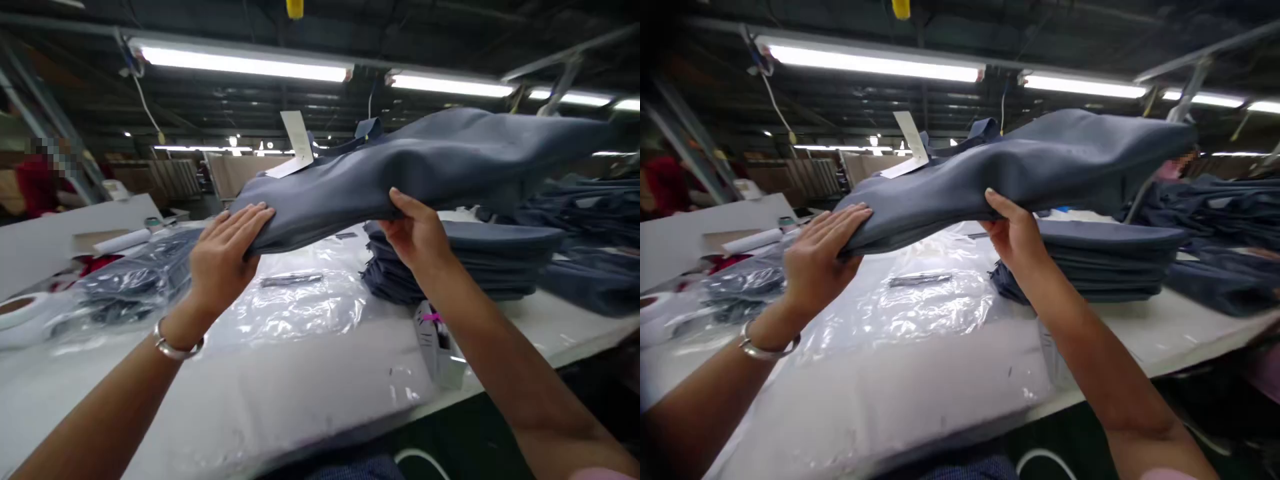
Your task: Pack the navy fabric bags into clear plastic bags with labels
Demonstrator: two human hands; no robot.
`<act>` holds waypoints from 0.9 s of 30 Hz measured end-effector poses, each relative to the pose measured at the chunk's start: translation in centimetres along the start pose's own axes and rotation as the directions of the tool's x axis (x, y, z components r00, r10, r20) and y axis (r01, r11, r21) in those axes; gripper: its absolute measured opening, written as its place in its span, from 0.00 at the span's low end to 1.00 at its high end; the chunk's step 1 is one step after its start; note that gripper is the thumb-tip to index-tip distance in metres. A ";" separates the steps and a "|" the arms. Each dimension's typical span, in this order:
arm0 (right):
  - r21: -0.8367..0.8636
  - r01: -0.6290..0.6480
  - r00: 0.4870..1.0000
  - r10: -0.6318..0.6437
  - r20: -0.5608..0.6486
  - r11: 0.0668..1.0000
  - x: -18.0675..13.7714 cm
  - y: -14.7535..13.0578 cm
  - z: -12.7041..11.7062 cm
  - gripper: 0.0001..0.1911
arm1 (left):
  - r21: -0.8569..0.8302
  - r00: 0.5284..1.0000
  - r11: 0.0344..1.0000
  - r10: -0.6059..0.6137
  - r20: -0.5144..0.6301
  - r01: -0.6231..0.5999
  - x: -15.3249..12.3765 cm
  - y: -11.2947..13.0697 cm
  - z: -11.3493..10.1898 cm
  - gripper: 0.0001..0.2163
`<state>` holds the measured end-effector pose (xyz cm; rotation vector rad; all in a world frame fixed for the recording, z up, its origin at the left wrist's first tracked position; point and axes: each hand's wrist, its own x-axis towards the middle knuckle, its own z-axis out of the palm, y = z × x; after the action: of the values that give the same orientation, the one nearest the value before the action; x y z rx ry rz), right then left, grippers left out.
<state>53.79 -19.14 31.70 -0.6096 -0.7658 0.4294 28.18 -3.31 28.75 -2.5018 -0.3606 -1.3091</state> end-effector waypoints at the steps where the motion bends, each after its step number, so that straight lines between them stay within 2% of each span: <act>1: 0.032 -0.044 0.999 0.044 0.007 0.998 -2.0 1.5 0.5 0.12 | 0.035 1.000 0.999 0.000 0.004 0.000 -2.2 -0.1 -1.3 0.28; 4: 0.118 -0.171 0.985 0.170 0.011 0.978 -8.2 6.0 0.8 0.18 | 0.121 1.000 0.993 0.003 0.026 -0.007 -9.3 -0.1 -4.2 0.29; 6: 0.145 -0.284 0.957 0.290 -0.022 0.948 -12.3 9.1 0.1 0.20 | 0.157 0.998 0.988 0.007 0.059 -0.016 -14.3 0.0 -5.0 0.30; 8: 0.144 -0.432 0.891 0.446 -0.084 0.890 -16.5 12.2 -1.1 0.22 | 0.175 0.994 0.984 0.011 0.112 -0.030 -19.3 0.0 -5.0 0.31; 10: 0.130 -0.592 0.782 0.606 -0.147 0.795 -20.9 15.1 -2.8 0.21 | 0.166 0.984 0.984 0.027 0.175 -0.057 -24.2 0.2 -4.3 0.32; 12: 0.120 -0.674 0.704 0.683 -0.194 0.729 -25.3 17.3 -4.7 0.21 | 0.136 0.960 0.988 0.033 0.276 -0.073 -28.6 0.9 -3.3 0.33; 14: 0.074 -0.736 0.643 0.729 -0.236 0.673 -29.3 18.1 -6.8 0.20 | 0.101 0.927 0.993 0.020 0.374 -0.062 -32.2 2.1 -2.3 0.32; 15: 0.022 -0.795 0.585 0.776 -0.234 0.606 -31.0 17.9 -7.8 0.20 | 0.086 0.910 0.995 0.010 0.414 -0.050 -33.7 2.8 -1.9 0.32; 17: -0.190 -0.906 0.408 0.902 -0.144 0.380 -33.0 16.1 -9.5 0.24 | 0.071 0.882 0.997 -0.012 0.471 -0.024 -35.9 4.2 -1.4 0.32; 18: -0.354 -0.895 0.315 0.946 -0.074 0.270 -33.2 14.7 -10.0 0.25 | 0.071 0.870 0.997 -0.024 0.492 -0.012 -36.6 4.8 -1.3 0.32; 19: -0.526 -0.824 0.248 0.969 -0.003 0.210 -32.9 13.1 -10.2 0.24 | 0.072 0.859 0.997 -0.036 0.510 -0.001 -37.2 5.3 -1.2 0.32; 20: -0.676 -0.703 0.243 0.968 0.063 0.221 -32.0 11.6 -10.0 0.22 | 0.074 0.849 0.997 -0.045 0.526 0.008 -37.5 5.6 -1.2 0.32; 21: -0.777 -0.567 0.283 0.951 0.126 0.272 -30.6 10.4 -9.5 0.19 | 0.078 0.841 0.997 -0.058 0.537 0.019 -37.8 5.7 -1.2 0.32; 23: -0.855 -0.357 0.419 0.883 0.213 0.376 -26.8 9.2 -7.9 0.16 | 0.081 0.828 0.996 -0.070 0.557 0.030 -37.9 5.7 -1.2 0.33; 24: -0.868 -0.258 0.487 0.833 0.264 0.425 -24.7 9.5 -6.9 0.16 | 0.081 0.822 0.996 -0.069 0.565 0.028 -37.9 5.7 -1.3 0.33; 26: -0.855 -0.031 0.655 0.657 0.374 0.517 -20.5 12.1 -5.1 0.15 | 0.079 0.804 0.997 -0.059 0.591 0.015 -37.8 5.5 -1.4 0.34; 27: -0.844 0.077 0.740 0.537 0.406 0.531 -18.6 14.3 -4.4 0.16 | 0.078 0.792 0.997 -0.056 0.608 0.010 -37.7 5.5 -1.5 0.34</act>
<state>42.96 -20.51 10.48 -1.5538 -1.5960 0.5411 8.06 -12.15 -2.36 -2.8070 -0.5755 -0.4332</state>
